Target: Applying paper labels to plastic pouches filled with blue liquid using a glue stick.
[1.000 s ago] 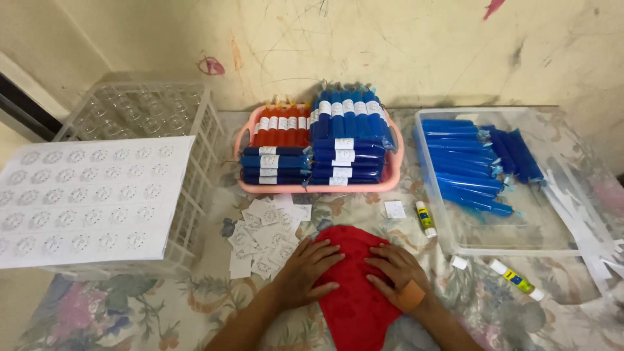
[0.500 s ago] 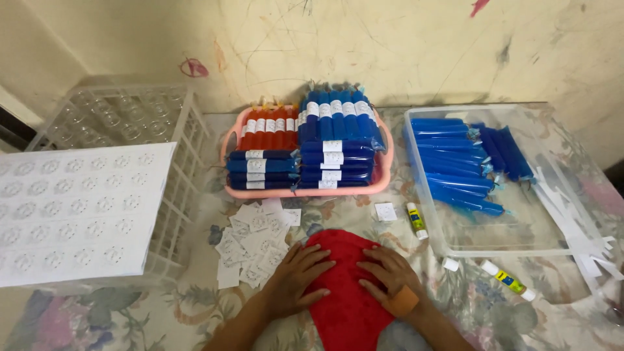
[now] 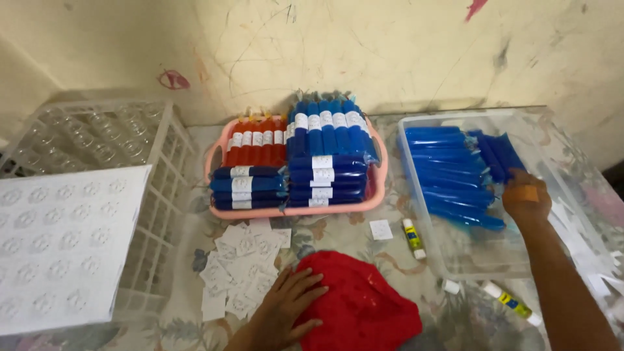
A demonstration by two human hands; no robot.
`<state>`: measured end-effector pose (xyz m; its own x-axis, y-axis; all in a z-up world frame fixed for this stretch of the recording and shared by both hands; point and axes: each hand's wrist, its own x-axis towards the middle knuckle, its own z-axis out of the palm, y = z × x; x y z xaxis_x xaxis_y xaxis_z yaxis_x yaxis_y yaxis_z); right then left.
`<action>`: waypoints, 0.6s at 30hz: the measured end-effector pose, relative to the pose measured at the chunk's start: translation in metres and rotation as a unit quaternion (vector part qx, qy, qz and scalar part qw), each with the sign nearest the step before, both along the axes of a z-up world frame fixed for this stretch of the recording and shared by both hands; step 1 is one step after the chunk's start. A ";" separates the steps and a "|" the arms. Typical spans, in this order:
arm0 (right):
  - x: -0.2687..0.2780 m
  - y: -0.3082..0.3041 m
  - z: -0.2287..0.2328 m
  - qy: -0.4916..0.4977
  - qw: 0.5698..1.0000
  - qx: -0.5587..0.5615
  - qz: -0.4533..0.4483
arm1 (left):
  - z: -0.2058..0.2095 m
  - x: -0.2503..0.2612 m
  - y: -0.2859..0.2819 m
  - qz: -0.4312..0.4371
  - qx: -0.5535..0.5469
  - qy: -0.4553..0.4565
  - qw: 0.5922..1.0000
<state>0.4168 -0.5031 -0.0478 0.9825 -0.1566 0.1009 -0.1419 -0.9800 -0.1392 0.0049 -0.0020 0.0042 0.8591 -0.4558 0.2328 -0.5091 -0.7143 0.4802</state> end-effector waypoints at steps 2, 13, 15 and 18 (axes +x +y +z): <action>-0.011 0.022 0.030 0.041 0.998 -0.037 -0.019 | 0.001 0.004 0.002 -0.004 0.008 0.023 1.000; 0.009 0.024 0.049 0.164 0.977 -0.115 -0.069 | -0.017 0.008 0.004 -0.010 -0.015 0.004 1.000; 0.005 0.028 0.055 0.153 0.981 -0.098 -0.062 | -0.019 0.008 0.006 -0.012 -0.007 0.012 1.000; 0.003 0.015 0.060 0.107 0.990 0.046 -0.080 | -0.018 0.008 0.006 -0.012 -0.008 0.020 1.000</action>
